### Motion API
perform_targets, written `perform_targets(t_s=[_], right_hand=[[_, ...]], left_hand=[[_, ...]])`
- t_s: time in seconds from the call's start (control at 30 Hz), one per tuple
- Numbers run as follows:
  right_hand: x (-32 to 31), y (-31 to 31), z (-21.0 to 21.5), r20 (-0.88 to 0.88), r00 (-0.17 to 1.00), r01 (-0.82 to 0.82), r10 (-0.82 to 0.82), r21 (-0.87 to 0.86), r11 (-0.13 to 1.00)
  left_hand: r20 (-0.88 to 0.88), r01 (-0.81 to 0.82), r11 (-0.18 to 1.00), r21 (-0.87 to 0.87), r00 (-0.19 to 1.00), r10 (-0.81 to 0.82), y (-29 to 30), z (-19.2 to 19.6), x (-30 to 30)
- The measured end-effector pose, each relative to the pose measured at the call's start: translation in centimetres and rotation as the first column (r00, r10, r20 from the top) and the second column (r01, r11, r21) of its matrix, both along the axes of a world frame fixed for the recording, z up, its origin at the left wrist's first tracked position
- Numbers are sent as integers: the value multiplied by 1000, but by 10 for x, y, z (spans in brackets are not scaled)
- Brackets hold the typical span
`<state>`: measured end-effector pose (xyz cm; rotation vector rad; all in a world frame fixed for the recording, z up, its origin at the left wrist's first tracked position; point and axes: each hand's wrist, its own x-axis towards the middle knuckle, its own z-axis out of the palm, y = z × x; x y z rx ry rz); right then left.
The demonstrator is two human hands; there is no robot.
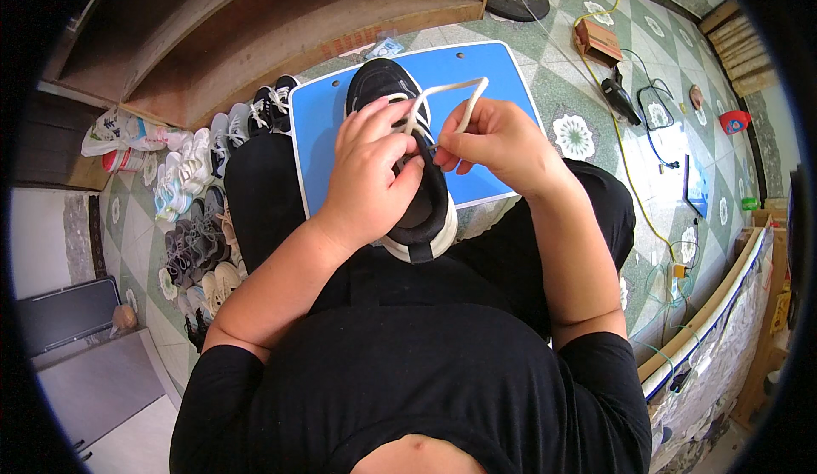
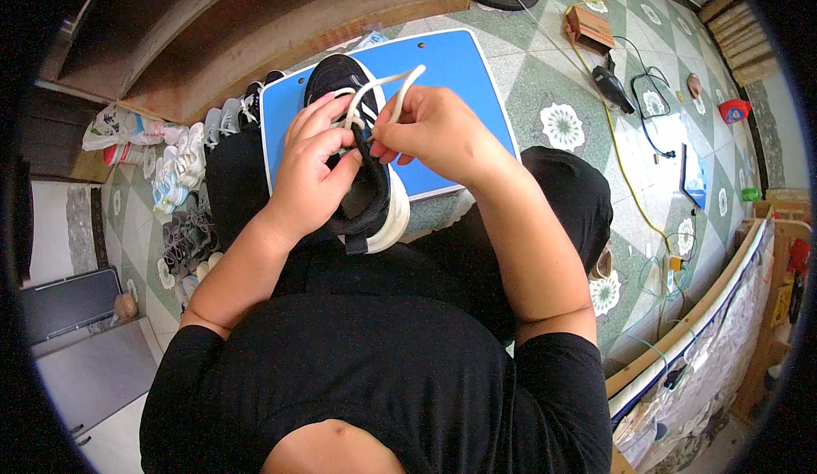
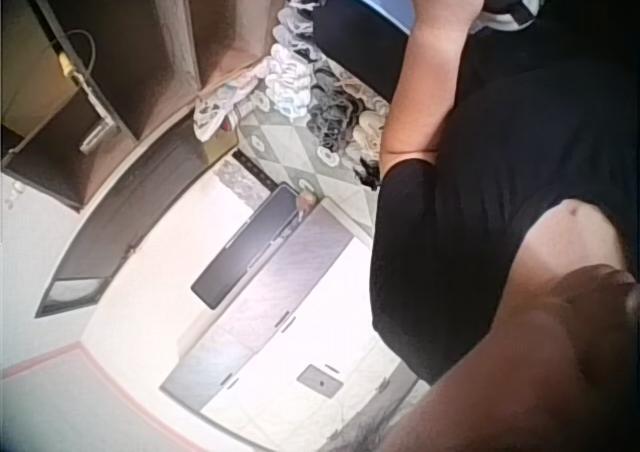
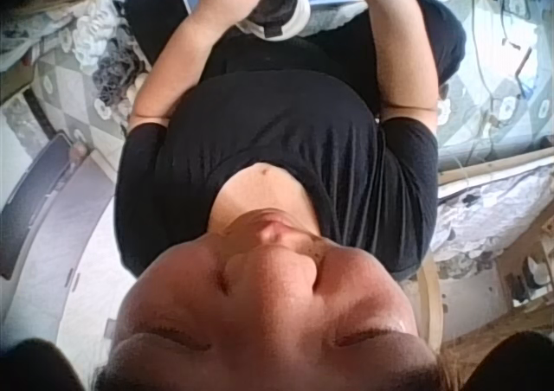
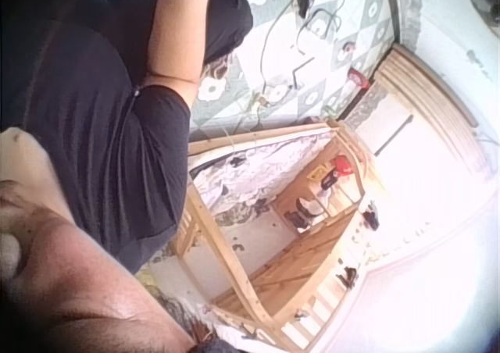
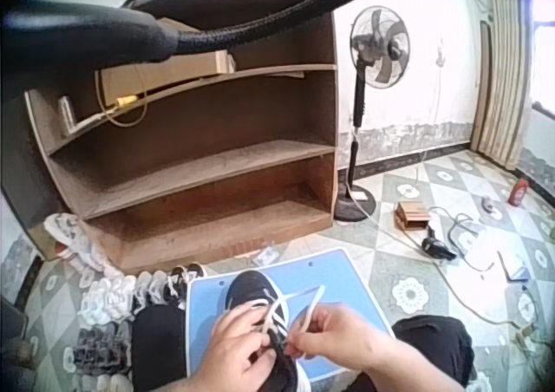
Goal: The person sits on the floor and laces a black sneaker with white laces. They thread the laces through the eyelets, pull them tight, and tie a knot. The person then picks up a second black sneaker and begins the lacing process on it as well.
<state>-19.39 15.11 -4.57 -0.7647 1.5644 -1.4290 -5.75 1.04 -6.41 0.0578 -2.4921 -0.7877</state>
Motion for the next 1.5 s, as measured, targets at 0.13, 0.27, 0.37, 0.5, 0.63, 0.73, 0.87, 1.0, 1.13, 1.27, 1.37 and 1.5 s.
perform_targets(t_s=[0.13,0.27,0.37,0.5,0.63,0.73,0.87,1.0,1.13,1.27,1.37,1.5], right_hand=[[-1,-1,-1,32,999,-24,24,-6,1000],[-4,-1,-1,19,999,-49,48,51,997],[-1,-2,-5,-95,994,-52,61,97,994],[9,0,-11,-219,975,-15,25,50,999],[17,-1,-7,-539,842,58,-33,28,998],[16,-2,-14,-846,527,7,-77,-86,996],[8,-5,-14,-393,920,12,-20,-22,1000],[0,-9,-11,-196,980,72,-41,152,986],[14,-15,-15,-264,958,126,-109,48,991],[11,-16,-12,-211,976,95,-60,156,983],[4,-7,-13,-365,918,-86,153,194,977],[11,-3,-9,-524,823,-54,219,311,949]], left_hand=[[-2,3,1000,11,1000,-3,-1,-3,0],[-2,0,1000,4,1000,0,-1,-3,0],[-13,8,1000,-19,1000,-9,-2,-4,1],[-37,20,999,-34,999,-22,-3,-5,1],[-40,15,998,-64,999,-17,-2,-2,2],[-30,24,996,-84,999,-26,-2,-2,1],[-22,14,998,-59,1000,-15,-2,-2,1],[-15,-13,999,-39,1000,12,0,-1,0],[-31,-4,999,-34,1000,3,-1,-3,0],[-40,-16,999,-36,999,14,-2,-2,0],[-52,-25,1000,-2,998,25,-3,-2,0],[-13,6,996,-94,1000,-7,-7,11,5]])
